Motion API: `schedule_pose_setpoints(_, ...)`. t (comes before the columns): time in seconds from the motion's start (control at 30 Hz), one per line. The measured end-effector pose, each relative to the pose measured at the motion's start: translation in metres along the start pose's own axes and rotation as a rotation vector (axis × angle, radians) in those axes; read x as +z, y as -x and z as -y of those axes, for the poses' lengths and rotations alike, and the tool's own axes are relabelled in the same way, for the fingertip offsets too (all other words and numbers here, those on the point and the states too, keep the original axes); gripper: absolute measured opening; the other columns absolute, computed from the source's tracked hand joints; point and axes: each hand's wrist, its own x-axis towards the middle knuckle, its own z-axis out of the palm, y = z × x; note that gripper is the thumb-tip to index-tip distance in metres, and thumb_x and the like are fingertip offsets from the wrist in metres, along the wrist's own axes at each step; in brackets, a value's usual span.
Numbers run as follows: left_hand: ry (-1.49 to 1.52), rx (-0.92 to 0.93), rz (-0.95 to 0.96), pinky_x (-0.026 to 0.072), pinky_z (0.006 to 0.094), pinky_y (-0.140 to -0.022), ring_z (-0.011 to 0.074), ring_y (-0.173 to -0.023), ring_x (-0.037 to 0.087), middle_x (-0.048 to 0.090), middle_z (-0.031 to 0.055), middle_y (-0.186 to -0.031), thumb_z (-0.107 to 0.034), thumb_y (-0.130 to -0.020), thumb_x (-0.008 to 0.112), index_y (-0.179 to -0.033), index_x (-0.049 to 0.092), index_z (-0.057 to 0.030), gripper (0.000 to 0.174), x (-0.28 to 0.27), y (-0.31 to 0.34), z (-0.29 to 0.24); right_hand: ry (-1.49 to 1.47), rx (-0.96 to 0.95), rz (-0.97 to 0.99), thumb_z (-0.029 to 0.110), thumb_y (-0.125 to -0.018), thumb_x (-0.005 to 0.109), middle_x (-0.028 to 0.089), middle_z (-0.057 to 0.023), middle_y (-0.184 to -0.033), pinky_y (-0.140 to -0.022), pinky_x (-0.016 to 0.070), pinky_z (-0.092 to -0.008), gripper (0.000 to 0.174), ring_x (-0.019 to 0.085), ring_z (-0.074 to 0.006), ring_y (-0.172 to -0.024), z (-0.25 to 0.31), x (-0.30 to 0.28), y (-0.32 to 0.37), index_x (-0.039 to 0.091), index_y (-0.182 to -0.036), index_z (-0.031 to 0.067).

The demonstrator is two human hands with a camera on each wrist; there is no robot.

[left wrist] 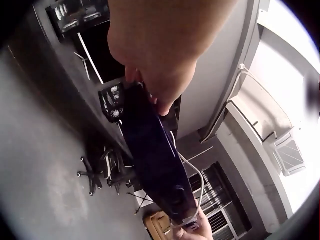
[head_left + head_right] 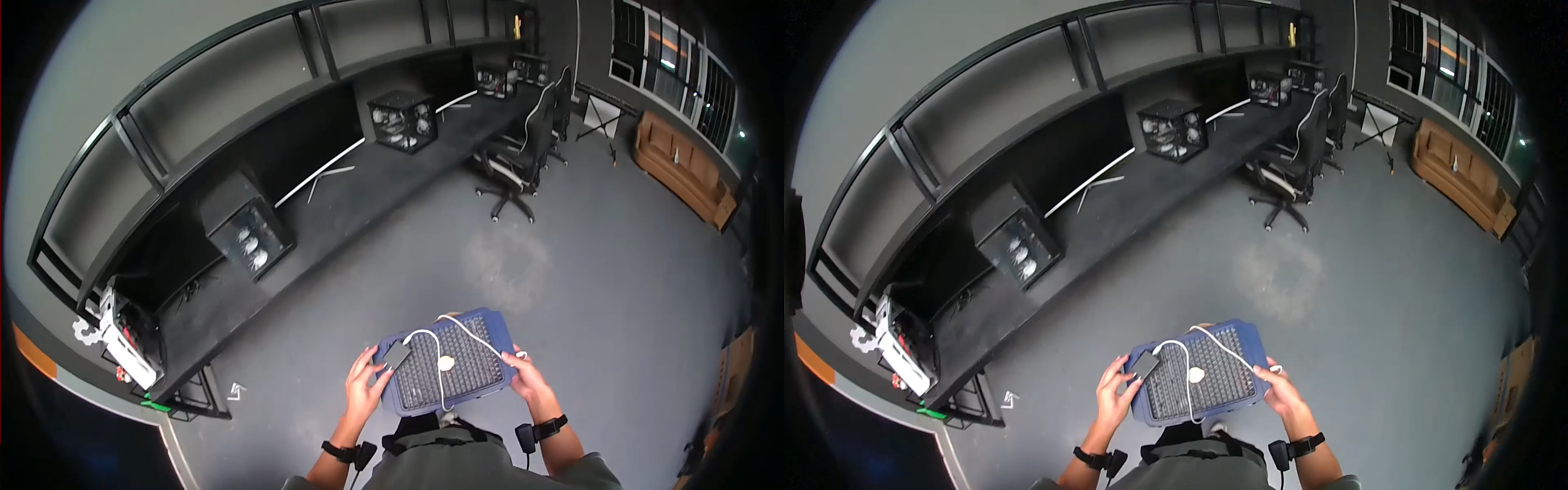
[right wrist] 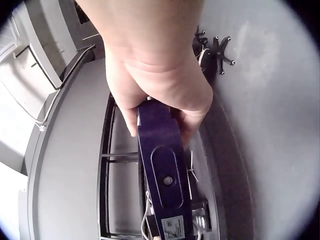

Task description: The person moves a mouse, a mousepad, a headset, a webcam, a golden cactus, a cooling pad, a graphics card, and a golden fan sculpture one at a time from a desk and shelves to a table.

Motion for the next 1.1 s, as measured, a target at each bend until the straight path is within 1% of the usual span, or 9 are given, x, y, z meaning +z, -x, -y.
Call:
schedule_pose_setpoints(0.03,-0.022,-0.006,-0.011,0.0407,0.0423,-0.096,0.0351,-0.117,0.05,0.056,0.0167,-0.122,-0.011,-0.072,0.073,-0.083,0.065,-0.0002,0.017,0.007,-0.011,0.012,-0.036,0.013,0.161,0.01,-0.082,0.064,0.059,-0.0092,-0.112,-0.088,0.0473,-0.0332,0.047,0.059,-0.0187,-0.099,0.008,0.003,-0.021,0.045,-0.124,0.0022)
schedule_pose_setpoints(0.13,-0.021,-0.005,0.005,0.0376,0.0439,-0.099,0.036,-0.12,0.047,0.055,0.0172,-0.123,-0.009,-0.071,0.073,-0.082,0.064,-0.0006,0.017,0.049,-0.061,0.034,-0.053,0.001,0.082,0.007,-0.083,0.062,0.064,-0.0067,-0.101,-0.082,0.0498,-0.0287,0.032,0.062,-0.0157,-0.091,0.039,0.004,-0.07,0.052,-0.114,0.0036)
schedule_pose_setpoints(0.47,0.012,0.04,0.039,0.0397,0.0432,-0.096,0.0344,-0.119,0.047,0.049,0.0184,-0.129,-0.015,-0.075,0.073,-0.096,0.061,-0.0026,0.027,0.148,-0.26,0.101,-0.126,-0.106,0.045,0.009,-0.085,0.059,0.063,-0.0065,-0.101,-0.08,0.0498,-0.0278,0.03,0.062,-0.0147,-0.089,0.127,0.02,-0.237,0.052,-0.114,0.0024)
schedule_pose_setpoints(0.57,0.162,-0.06,0.081,0.0446,0.0387,-0.09,0.0324,-0.115,0.05,0.048,0.02,-0.128,-0.019,-0.082,0.066,-0.124,0.044,-0.0014,0.051,0.169,-0.314,0.101,-0.174,-0.126,-0.037,0.01,-0.086,0.059,0.063,-0.007,-0.102,-0.081,0.0496,-0.0298,0.029,0.062,-0.0156,-0.09,0.149,0.019,-0.269,0.052,-0.113,0.0035)
schedule_pose_setpoints(0.6,0.15,-0.053,0.083,0.0446,0.0387,-0.09,0.0324,-0.115,0.05,0.048,0.02,-0.128,-0.019,-0.082,0.066,-0.124,0.044,-0.0014,0.051,0.176,-0.326,0.106,-0.196,-0.151,-0.058,0.01,-0.086,0.059,0.063,-0.007,-0.101,-0.081,0.0495,-0.0308,0.029,0.062,-0.0159,-0.09,0.155,0.019,-0.283,0.052,-0.113,0.0041)
schedule_pose_setpoints(0.67,0.408,-0.375,0.215,0.045,0.0362,-0.089,0.0276,-0.108,0.055,0.052,0.0184,-0.124,-0.026,-0.088,0.06,-0.126,0.042,-0.0001,0.049,0.199,-0.342,0.127,-0.223,-0.157,-0.038,0.01,-0.086,0.059,0.063,-0.0066,-0.101,-0.082,0.0494,-0.0325,0.027,0.062,-0.0165,-0.09,0.164,0.009,-0.31,0.053,-0.111,0.0055)
schedule_pose_setpoints(0.73,0.451,-0.398,0.3,0.0459,0.0332,-0.085,0.0219,-0.1,0.058,0.057,0.0157,-0.115,-0.028,-0.092,0.055,-0.129,0.04,0.0002,0.049,0.223,-0.357,0.167,-0.278,-0.168,-0.095,0.011,-0.086,0.059,0.063,-0.0061,-0.101,-0.081,0.0492,-0.0328,0.026,0.061,-0.0169,-0.091,0.179,0.006,-0.339,0.054,-0.111,0.0065)
schedule_pose_setpoints(0.8,0.55,-0.578,0.556,0.045,0.0315,-0.084,0.0187,-0.095,0.058,0.06,0.0118,-0.106,-0.026,-0.092,0.055,-0.13,0.037,-0.0015,0.049,0.244,-0.378,0.193,-0.283,-0.171,-0.103,0.011,-0.085,0.06,0.063,-0.0059,-0.101,-0.082,0.0491,-0.0333,0.027,0.061,-0.0172,-0.091,0.197,0.001,-0.369,0.054,-0.111,0.0064)
schedule_pose_setpoints(1.1,0.785,-0.662,0.683,0.0423,0.0312,-0.088,0.0162,-0.095,0.058,0.062,0.0084,-0.102,-0.022,-0.091,0.057,-0.129,0.041,-0.0019,0.046,0.32,-0.543,0.166,-0.252,-0.235,-0.179,0.011,-0.083,0.064,0.059,-0.005,-0.102,-0.083,0.0478,-0.0317,0.033,0.059,-0.0163,-0.094,0.321,-0.009,-0.529,0.048,-0.112,0.0077)
